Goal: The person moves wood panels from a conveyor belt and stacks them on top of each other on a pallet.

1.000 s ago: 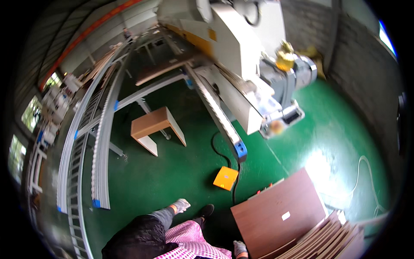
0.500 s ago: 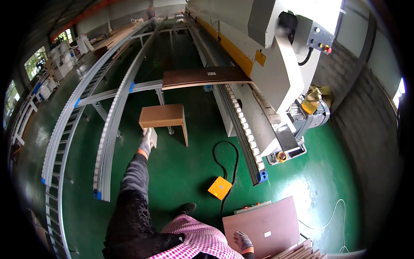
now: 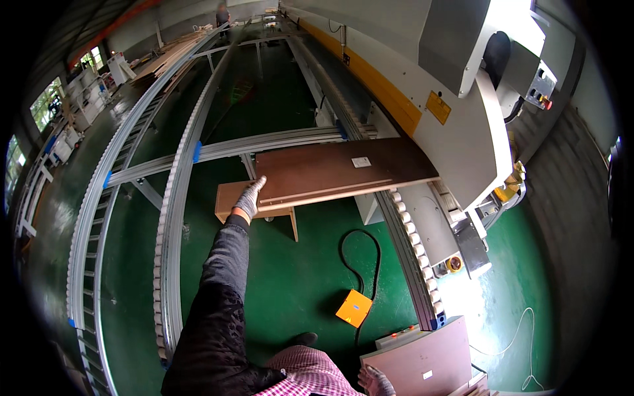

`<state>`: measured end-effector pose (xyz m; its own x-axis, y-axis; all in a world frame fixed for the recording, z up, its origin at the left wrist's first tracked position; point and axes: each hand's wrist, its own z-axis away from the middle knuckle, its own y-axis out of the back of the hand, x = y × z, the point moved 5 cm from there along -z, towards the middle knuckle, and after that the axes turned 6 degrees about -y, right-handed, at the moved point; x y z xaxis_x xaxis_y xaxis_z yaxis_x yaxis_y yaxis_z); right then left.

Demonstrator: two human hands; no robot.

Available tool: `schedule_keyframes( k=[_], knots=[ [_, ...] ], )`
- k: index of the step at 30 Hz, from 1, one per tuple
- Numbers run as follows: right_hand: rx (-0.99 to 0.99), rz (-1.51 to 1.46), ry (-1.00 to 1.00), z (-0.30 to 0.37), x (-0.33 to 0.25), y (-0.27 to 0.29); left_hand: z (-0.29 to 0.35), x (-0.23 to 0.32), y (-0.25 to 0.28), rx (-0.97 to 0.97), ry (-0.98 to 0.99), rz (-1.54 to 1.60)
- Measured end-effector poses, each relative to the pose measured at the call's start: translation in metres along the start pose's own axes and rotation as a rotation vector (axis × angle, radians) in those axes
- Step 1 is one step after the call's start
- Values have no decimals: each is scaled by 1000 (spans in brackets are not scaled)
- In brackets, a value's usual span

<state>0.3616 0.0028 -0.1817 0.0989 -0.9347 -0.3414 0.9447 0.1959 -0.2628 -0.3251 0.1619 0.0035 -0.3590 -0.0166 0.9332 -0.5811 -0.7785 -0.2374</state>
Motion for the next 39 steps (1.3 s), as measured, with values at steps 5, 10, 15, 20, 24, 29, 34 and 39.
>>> schedule_keyframes(
  k=[5,10,15,20,24,29,34,39],
  knots=[
    [-209,40,182,0,-81,-106,31,-14,23,-190,18,92],
    [-526,-97,327,-22,-148,-172,111,-52,3,-296,105,262],
    [-906,-510,320,10,-184,-223,239,-82,16,-217,22,173],
    [-756,-596,492,38,-182,-211,370,-81,26,-272,38,109],
    [-536,-545,488,92,-141,-182,416,-89,75,-306,35,-125],
    [-563,-651,360,136,-55,-152,439,-97,138,-388,8,-338],
    [-618,-927,395,148,3,-59,467,-113,63,-645,47,-607],
    [-501,-1117,518,101,66,44,517,-164,-44,-776,246,-545]
  ],
)
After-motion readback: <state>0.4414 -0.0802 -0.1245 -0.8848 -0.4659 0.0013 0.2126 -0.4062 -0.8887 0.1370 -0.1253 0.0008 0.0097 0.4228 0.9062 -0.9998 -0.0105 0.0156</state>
